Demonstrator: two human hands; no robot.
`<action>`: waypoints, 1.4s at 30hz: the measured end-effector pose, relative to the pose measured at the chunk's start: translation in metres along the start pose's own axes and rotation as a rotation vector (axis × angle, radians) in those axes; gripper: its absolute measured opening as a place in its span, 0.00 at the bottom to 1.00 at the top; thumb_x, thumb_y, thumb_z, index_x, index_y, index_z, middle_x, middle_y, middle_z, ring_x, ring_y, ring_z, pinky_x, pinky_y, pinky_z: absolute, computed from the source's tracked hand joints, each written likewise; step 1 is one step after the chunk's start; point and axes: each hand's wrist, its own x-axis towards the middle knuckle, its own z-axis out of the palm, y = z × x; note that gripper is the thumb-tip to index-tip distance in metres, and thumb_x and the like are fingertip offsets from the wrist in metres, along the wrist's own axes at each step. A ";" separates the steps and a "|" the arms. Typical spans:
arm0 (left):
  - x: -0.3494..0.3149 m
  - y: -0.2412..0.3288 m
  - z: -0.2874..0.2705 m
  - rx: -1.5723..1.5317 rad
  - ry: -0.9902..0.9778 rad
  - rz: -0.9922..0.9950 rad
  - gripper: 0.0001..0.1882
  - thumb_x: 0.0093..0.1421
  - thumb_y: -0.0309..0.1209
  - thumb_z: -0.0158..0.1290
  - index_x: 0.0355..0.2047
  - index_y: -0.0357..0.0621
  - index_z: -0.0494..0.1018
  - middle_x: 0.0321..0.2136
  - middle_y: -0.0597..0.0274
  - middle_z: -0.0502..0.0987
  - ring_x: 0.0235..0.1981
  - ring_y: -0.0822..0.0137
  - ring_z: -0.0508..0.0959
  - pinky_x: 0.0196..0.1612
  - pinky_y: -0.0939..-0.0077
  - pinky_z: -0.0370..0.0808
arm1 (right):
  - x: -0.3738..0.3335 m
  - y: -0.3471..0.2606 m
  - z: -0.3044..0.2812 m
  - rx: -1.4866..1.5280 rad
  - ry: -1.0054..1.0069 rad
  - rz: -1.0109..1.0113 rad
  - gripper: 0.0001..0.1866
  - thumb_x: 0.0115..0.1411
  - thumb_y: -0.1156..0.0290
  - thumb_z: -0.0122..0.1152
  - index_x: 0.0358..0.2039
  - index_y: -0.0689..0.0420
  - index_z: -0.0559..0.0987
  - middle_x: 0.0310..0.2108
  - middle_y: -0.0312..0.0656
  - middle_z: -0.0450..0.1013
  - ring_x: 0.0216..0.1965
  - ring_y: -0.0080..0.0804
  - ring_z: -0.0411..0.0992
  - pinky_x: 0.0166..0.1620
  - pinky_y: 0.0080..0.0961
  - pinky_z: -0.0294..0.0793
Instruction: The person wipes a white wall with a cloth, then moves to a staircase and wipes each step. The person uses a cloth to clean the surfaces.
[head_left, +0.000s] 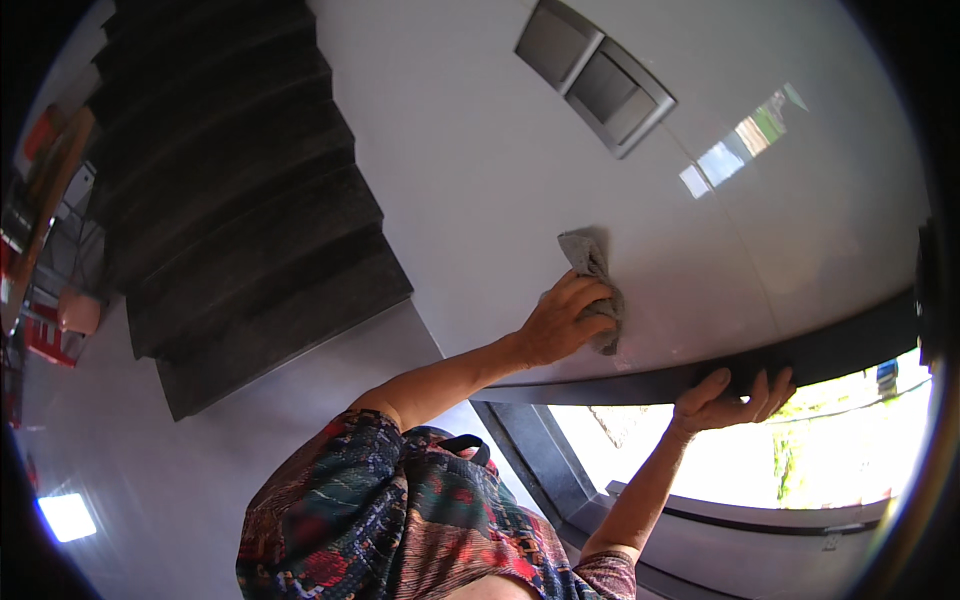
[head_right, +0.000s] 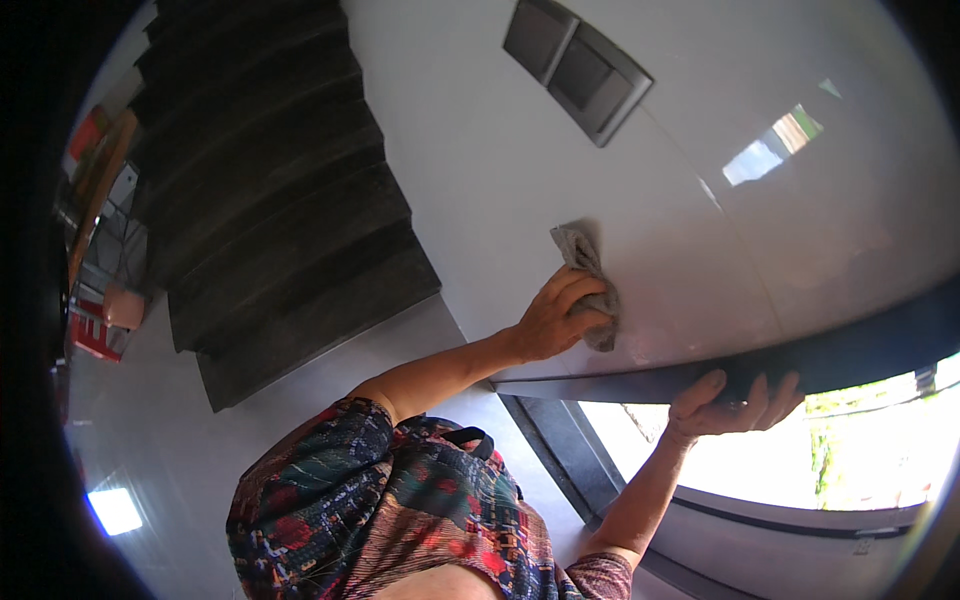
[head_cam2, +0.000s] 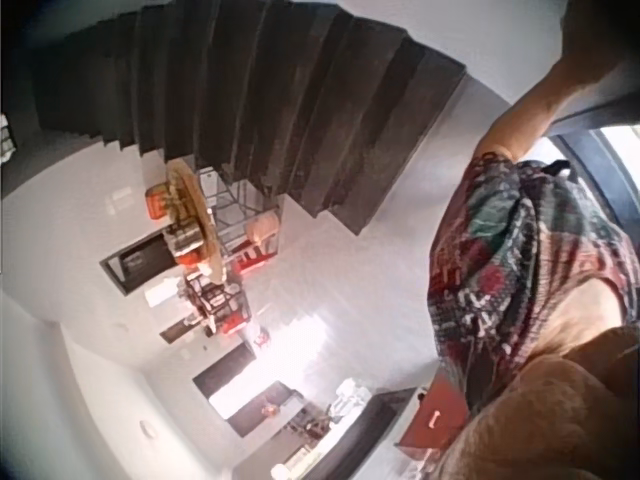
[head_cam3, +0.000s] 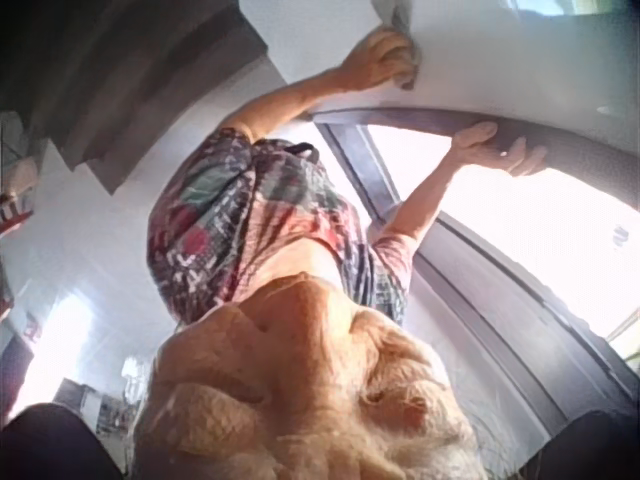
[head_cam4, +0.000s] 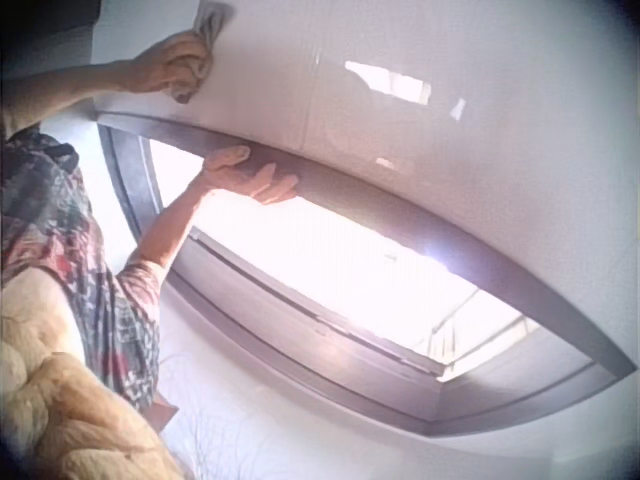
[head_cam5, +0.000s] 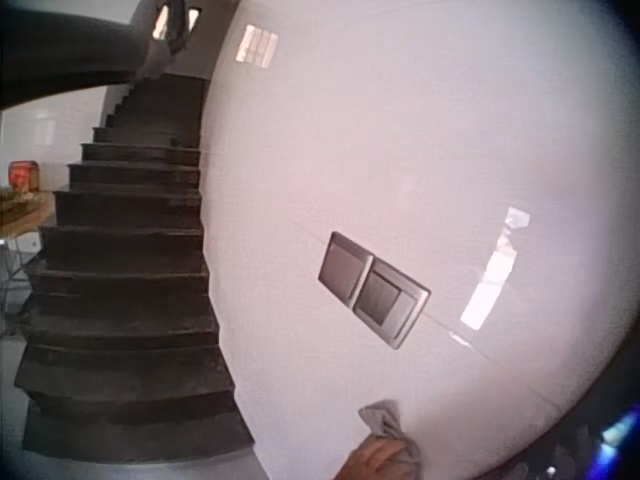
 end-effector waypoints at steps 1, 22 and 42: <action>-0.008 -0.007 -0.001 -0.017 -0.052 -0.077 0.09 0.45 0.26 0.57 0.30 0.50 0.75 0.46 0.55 0.66 0.49 0.53 0.67 0.51 0.61 0.69 | -0.001 0.003 0.000 -0.007 -0.009 -0.004 0.20 0.62 0.59 0.46 0.52 0.53 0.62 0.57 0.52 0.58 0.63 0.52 0.50 0.62 0.57 0.48; -0.099 -0.052 0.062 -0.556 0.338 -1.252 0.33 0.53 0.19 0.48 0.57 0.36 0.46 0.48 0.48 0.64 0.51 0.58 0.67 0.54 0.68 0.67 | -0.013 0.015 0.008 -0.108 0.014 -0.032 0.17 0.61 0.60 0.53 0.48 0.55 0.69 0.55 0.51 0.61 0.62 0.52 0.53 0.61 0.55 0.52; -0.077 -0.111 0.046 -0.551 0.508 -1.765 0.16 0.59 0.24 0.38 0.48 0.38 0.53 0.42 0.43 0.70 0.39 0.55 0.75 0.37 0.60 0.77 | -0.016 0.021 0.005 -0.130 0.015 -0.013 0.15 0.59 0.59 0.55 0.39 0.56 0.77 0.56 0.52 0.62 0.59 0.56 0.57 0.56 0.56 0.58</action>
